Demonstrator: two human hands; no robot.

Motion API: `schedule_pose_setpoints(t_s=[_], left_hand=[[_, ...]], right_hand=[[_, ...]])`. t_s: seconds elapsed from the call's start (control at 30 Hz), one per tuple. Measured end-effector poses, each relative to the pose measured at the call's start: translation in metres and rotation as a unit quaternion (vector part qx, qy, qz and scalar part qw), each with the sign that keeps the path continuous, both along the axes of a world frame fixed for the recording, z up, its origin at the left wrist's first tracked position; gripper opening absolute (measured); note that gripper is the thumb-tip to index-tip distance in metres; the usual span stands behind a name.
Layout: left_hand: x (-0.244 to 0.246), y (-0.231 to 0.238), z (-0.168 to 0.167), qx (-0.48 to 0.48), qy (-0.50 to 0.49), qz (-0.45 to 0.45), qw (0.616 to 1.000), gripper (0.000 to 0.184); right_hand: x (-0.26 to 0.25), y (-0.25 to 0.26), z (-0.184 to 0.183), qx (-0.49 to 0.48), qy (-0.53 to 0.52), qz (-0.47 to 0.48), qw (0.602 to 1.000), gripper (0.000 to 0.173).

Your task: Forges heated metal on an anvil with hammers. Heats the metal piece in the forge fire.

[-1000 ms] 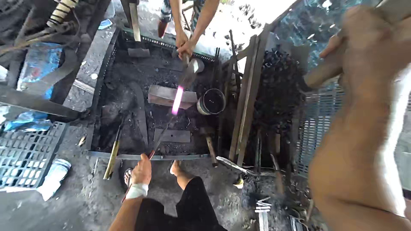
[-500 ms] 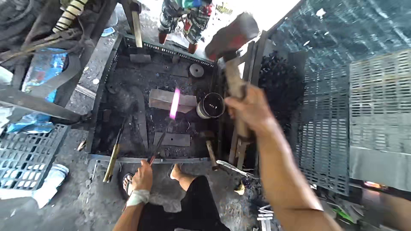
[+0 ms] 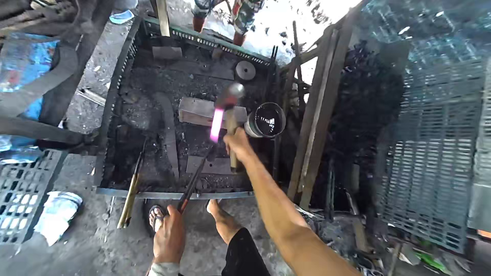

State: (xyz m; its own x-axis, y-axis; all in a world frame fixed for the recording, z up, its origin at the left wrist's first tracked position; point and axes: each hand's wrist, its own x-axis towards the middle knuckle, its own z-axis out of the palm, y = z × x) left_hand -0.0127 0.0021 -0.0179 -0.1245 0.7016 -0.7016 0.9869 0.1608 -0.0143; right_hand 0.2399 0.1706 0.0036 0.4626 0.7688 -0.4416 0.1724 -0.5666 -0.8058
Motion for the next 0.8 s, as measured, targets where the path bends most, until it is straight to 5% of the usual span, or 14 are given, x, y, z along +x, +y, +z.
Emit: schedule_pose_setpoints(t_s=[0.03,0.1,0.27,0.37,0.43,0.5,0.57,0.67,0.73,0.8], left_hand=[[0.000,0.007,0.008,-0.008,-0.006,0.003,1.000,0.039],[-0.001,0.004,0.023,-0.052,-0.022,0.018,0.998,0.048],[-0.015,0.003,0.005,-0.062,-0.056,0.013,0.996,0.060],[-0.015,0.006,0.000,-0.060,-0.044,0.004,0.997,0.061],[-0.012,0.005,-0.002,-0.071,-0.020,-0.001,0.997,0.060],[-0.005,0.001,-0.006,-0.073,-0.007,0.004,0.997,0.058],[0.000,-0.005,-0.013,-0.050,-0.010,0.024,0.998,0.050],[0.003,-0.006,-0.012,-0.044,-0.014,0.041,0.998,0.041],[0.001,-0.002,0.011,-0.055,-0.008,0.028,0.998,0.042],[0.000,0.007,0.031,-0.049,-0.016,0.022,0.998,0.044]], right_hand=[[0.009,0.010,0.035,-0.015,0.077,0.001,0.997,0.029],[0.031,0.007,0.134,0.016,0.070,0.025,0.997,0.028],[0.079,-0.038,0.364,0.178,-0.254,0.080,0.947,0.049],[0.110,-0.022,0.429,0.259,-0.351,0.053,0.898,0.048],[0.110,0.008,0.414,0.344,-0.371,0.001,0.863,0.030],[0.091,0.026,0.342,0.417,-0.364,-0.024,0.832,0.042],[0.049,0.015,0.204,0.334,-0.329,-0.041,0.883,0.057],[0.008,0.001,0.006,0.048,-0.166,-0.023,0.985,0.048],[0.017,0.008,0.000,-0.070,-0.033,0.014,0.997,0.037],[0.033,0.023,0.097,-0.028,0.006,0.042,0.999,0.032]])
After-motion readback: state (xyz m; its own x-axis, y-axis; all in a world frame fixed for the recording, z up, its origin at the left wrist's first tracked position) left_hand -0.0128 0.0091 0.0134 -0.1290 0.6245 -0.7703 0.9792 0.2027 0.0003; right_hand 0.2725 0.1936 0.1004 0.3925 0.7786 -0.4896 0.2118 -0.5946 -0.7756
